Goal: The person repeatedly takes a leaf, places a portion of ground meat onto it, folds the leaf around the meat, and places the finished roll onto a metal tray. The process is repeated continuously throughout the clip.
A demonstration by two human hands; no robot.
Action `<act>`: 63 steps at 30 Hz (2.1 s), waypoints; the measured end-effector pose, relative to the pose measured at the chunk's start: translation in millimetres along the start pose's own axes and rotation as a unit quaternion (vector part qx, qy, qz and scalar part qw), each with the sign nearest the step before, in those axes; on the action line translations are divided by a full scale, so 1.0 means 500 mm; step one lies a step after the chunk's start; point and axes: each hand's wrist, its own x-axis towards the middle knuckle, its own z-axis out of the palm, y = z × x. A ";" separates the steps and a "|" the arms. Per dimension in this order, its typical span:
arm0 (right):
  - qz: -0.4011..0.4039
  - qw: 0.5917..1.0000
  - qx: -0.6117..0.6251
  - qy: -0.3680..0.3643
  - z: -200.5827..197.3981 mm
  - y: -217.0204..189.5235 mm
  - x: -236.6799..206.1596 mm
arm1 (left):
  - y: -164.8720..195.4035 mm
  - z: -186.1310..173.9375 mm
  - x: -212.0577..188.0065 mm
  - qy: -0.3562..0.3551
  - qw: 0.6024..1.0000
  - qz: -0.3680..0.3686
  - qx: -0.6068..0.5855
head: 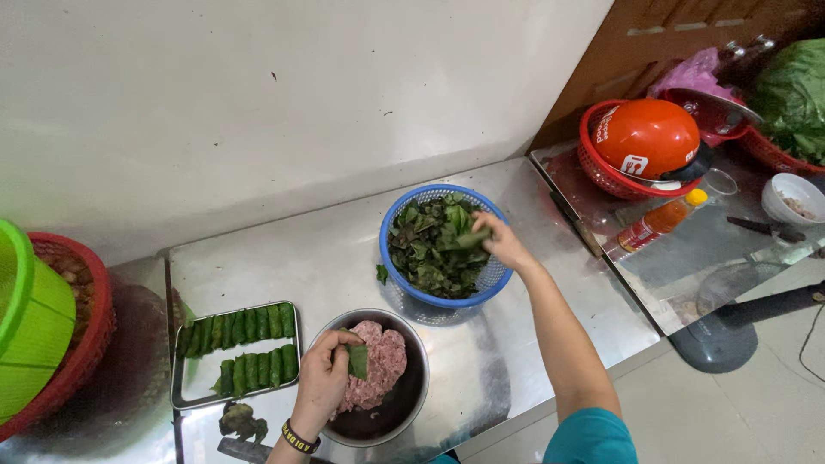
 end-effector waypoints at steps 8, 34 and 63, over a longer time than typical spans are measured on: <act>0.176 0.858 -0.464 -0.137 -0.027 -0.023 -0.045 | 0.000 0.005 0.000 -0.007 1.000 -0.006 -0.007; 0.186 0.964 0.149 0.122 0.048 -0.026 -0.001 | 0.010 0.003 0.013 -0.007 0.999 -0.006 -0.030; 0.247 0.786 0.544 -0.159 0.621 -0.310 -0.229 | -0.210 -0.251 -0.210 0.008 0.836 -0.330 0.438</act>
